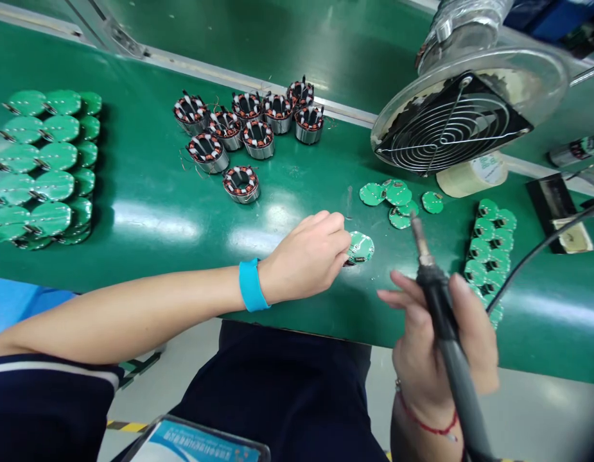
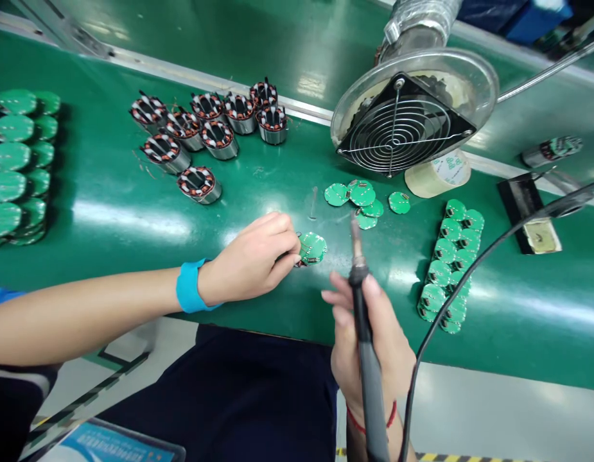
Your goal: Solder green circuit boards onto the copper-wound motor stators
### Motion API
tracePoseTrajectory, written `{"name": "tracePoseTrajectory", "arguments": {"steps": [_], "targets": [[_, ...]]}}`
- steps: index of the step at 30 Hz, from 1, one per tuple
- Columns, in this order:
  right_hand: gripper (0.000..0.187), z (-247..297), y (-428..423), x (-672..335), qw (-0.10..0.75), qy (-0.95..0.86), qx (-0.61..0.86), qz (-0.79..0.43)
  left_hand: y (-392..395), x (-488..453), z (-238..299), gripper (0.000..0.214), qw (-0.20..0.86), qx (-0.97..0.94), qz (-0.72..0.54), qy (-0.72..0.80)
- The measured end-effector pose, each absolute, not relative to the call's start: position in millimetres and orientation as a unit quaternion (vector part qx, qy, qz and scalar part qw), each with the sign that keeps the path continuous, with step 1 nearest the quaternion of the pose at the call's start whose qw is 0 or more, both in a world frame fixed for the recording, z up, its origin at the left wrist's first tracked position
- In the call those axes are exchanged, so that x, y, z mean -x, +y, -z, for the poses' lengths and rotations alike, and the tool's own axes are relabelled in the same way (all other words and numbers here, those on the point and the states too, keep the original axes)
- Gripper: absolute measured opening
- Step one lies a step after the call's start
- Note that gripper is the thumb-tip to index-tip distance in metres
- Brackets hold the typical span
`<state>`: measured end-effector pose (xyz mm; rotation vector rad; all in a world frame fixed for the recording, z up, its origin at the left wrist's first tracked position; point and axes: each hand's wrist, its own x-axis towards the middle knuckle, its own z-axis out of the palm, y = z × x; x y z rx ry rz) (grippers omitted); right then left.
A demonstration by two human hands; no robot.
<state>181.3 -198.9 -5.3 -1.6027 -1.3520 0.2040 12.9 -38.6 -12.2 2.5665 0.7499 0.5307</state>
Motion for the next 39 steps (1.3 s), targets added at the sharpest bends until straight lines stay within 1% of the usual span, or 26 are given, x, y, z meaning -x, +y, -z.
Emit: {"name": "tracePoseTrajectory", "arguments": {"steps": [2,4,7,9,11,12,14,17,21,22,23,24,25,27,28,29,31,33,36,39], "targets": [[0.044,1,-175,-184,0.466,-0.565,0.675,-0.092,-39,-13,11,0.029,0.205,-0.921,-0.19,0.271],[0.039,1,-155,-188,0.41,-0.589,0.685,-0.123,-40,-13,11,0.028,0.211,-0.919,-0.187,0.275],[0.046,7,-137,-192,0.365,-0.613,0.681,-0.161,-35,-10,11,0.019,0.281,-0.894,-0.2,0.285],[0.047,11,-132,-191,0.379,-0.618,0.668,-0.169,-29,-8,12,0.006,0.355,-0.857,-0.232,0.293],[0.044,11,-129,-189,0.409,-0.618,0.651,-0.165,-22,-7,13,0.016,0.406,-0.831,-0.253,0.282],[0.043,10,-128,-188,0.425,-0.618,0.641,-0.163,-19,-6,14,0.016,0.418,-0.829,-0.255,0.27],[0.04,7,-125,-186,0.451,-0.612,0.627,-0.171,-15,-5,15,0.01,0.419,-0.837,-0.256,0.242],[0.038,-1,-122,-188,0.467,-0.587,0.625,-0.218,-15,-5,17,0.017,0.378,-0.85,-0.3,0.212],[0.044,-10,-119,-192,0.408,-0.574,0.641,-0.305,-17,-2,22,0.029,0.269,-0.878,-0.359,0.164],[0.046,-11,-118,-193,0.394,-0.573,0.644,-0.32,-18,-2,23,0.029,0.253,-0.884,-0.358,0.161],[0.048,-12,-118,-193,0.386,-0.57,0.646,-0.331,-19,-1,23,0.024,0.249,-0.888,-0.349,0.168],[0.05,-13,-117,-194,0.383,-0.566,0.647,-0.338,-20,-1,24,0.014,0.256,-0.889,-0.333,0.185],[0.051,-13,-116,-194,0.383,-0.563,0.648,-0.342,-21,-1,24,0.014,0.272,-0.886,-0.31,0.21],[0.05,-12,-115,-195,0.386,-0.561,0.645,-0.347,-24,-3,24,0.044,0.324,-0.871,-0.252,0.269],[0.05,-11,-115,-196,0.386,-0.563,0.643,-0.346,-25,-5,25,0.052,0.352,-0.86,-0.225,0.292],[0.05,-11,-114,-197,0.383,-0.569,0.643,-0.34,-26,-6,25,0.053,0.378,-0.849,-0.204,0.308],[0.051,-10,-114,-201,0.369,-0.591,0.649,-0.305,-28,-9,26,0.046,0.42,-0.83,-0.184,0.316],[0.05,-10,-114,-206,0.343,-0.63,0.651,-0.247,-27,-9,27,0.046,0.45,-0.816,-0.187,0.31],[0.044,-9,-115,-216,0.297,-0.714,0.611,-0.168,-26,-6,29,0.054,0.486,-0.801,-0.191,0.292],[0.045,-9,-115,-222,0.248,-0.782,0.557,-0.125,-26,-2,31,0.056,0.511,-0.787,-0.195,0.284]]}}
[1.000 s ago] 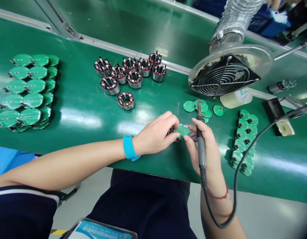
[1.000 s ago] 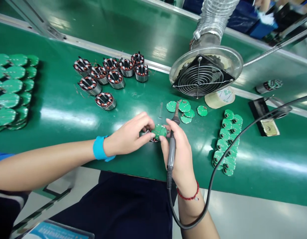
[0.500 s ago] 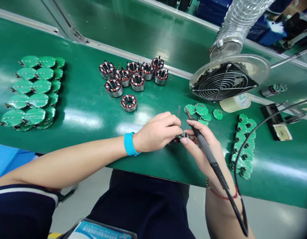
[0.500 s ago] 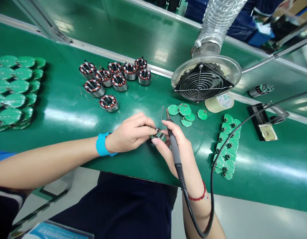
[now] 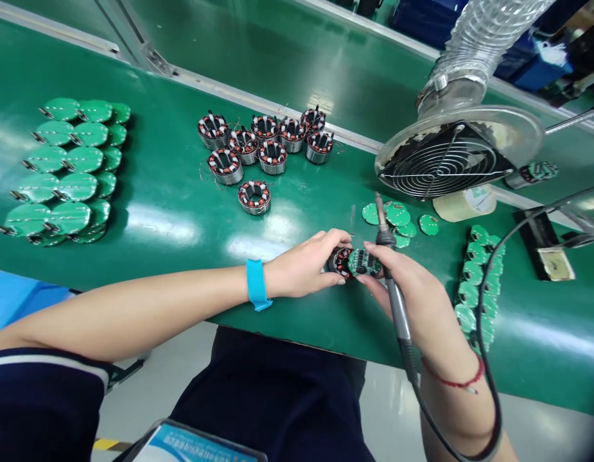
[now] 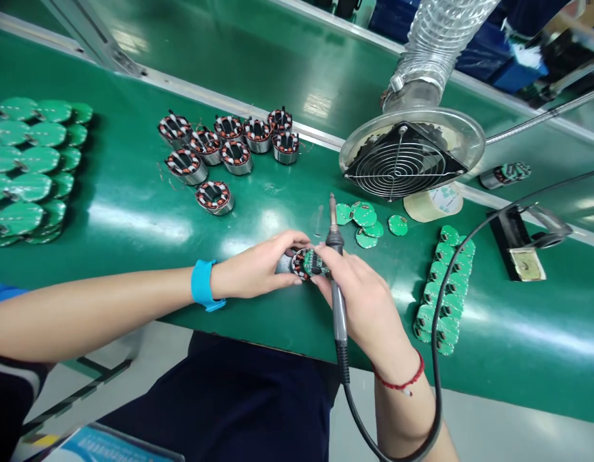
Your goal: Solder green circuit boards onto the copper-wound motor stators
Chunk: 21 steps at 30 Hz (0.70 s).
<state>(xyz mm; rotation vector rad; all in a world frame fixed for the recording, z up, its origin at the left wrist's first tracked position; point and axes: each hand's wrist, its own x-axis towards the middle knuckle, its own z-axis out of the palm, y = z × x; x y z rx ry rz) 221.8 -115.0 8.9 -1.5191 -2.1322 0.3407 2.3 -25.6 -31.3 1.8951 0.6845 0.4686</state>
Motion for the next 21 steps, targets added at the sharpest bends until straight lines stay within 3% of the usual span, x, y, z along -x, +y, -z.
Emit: {"name": "tracePoseTrajectory", "arguments": {"steps": [7,16,21], "targets": [[0.038,-13,-104,-220,0.194,-0.835,0.497,-0.138,-29,-3,31,0.05,0.533,-0.763,-0.214,0.297],[0.039,-8,-104,-215,0.215,-0.838,0.493,-0.094,-31,-3,30,0.048,0.525,-0.768,-0.208,0.303],[0.045,0,-112,-209,0.253,-0.818,0.509,-0.087,-34,-2,29,0.045,0.463,-0.804,-0.261,0.266]]}}
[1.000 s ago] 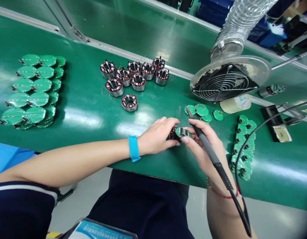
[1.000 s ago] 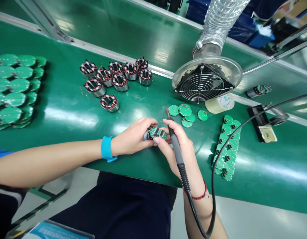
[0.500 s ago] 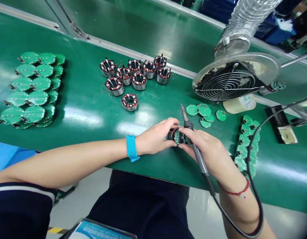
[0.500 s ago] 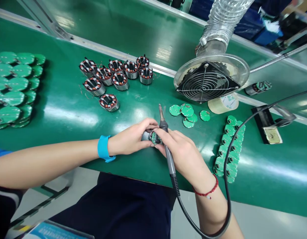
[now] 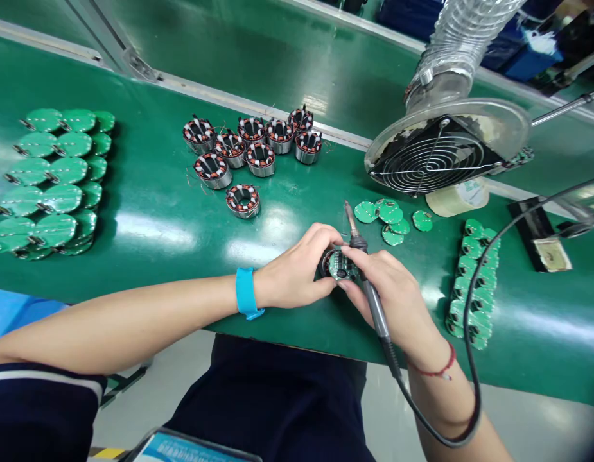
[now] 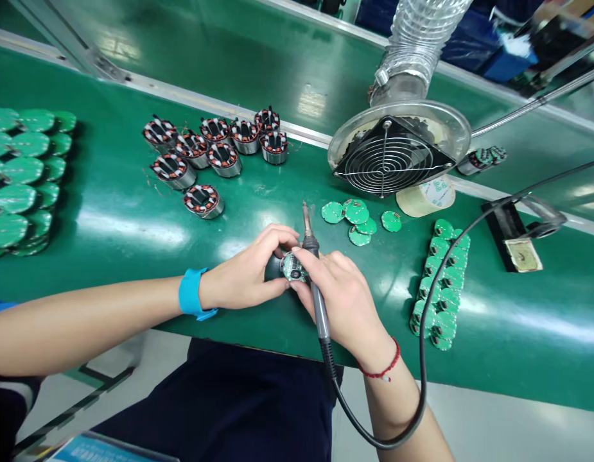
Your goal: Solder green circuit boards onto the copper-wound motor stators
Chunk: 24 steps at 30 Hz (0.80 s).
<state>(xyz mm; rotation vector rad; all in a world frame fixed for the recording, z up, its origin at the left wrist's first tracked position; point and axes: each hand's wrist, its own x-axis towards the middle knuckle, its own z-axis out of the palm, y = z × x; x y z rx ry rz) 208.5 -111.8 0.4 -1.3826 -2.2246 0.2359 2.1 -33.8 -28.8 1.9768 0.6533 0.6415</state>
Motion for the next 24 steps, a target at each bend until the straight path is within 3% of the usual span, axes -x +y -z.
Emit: {"name": "tracePoseTrajectory", "arguments": {"steps": [11,16,20,24], "targets": [[0.07,17,-135,-205,0.312,-0.744,0.561,-0.186,-42,-7,18,0.04,0.307,-0.89,-0.206,0.266],[0.058,27,-137,-202,0.391,-0.666,0.607,-0.187,-35,-6,8,0.038,0.246,-0.922,-0.158,0.254],[0.05,32,-133,-198,0.417,-0.635,0.619,-0.202,-30,-3,8,0.029,0.277,-0.92,-0.152,0.232],[0.044,33,-127,-198,0.419,-0.628,0.616,-0.226,-31,-3,16,0.034,0.332,-0.89,-0.195,0.246]]}}
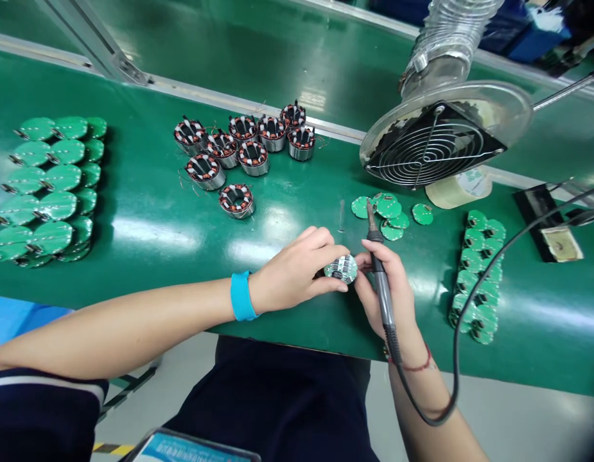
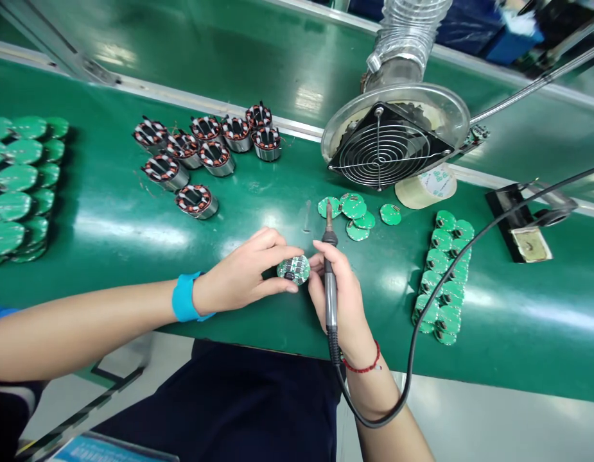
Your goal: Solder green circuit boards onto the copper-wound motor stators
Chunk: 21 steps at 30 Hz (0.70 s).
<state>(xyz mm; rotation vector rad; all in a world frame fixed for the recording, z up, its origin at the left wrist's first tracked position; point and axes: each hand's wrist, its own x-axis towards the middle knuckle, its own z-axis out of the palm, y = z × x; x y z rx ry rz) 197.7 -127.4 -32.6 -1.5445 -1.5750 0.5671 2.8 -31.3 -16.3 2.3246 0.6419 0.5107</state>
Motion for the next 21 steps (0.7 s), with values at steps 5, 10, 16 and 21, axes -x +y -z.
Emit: {"name": "tracePoseTrajectory", "arguments": {"steps": [5,10,16,21], "targets": [[0.04,33,-128,-201,0.42,-0.636,0.609,-0.221,-34,-2,26,0.036,0.378,-0.854,-0.226,0.278],[0.044,33,-131,-204,0.412,-0.649,0.596,-0.23,-33,-1,26,0.037,0.396,-0.851,-0.208,0.274],[0.044,34,-129,-199,0.419,-0.67,0.581,-0.194,-30,4,23,0.032,0.373,-0.871,-0.208,0.241],[0.041,39,-131,-194,0.457,-0.644,0.576,-0.211,-27,8,21,0.031,0.366,-0.883,-0.184,0.231]]}}
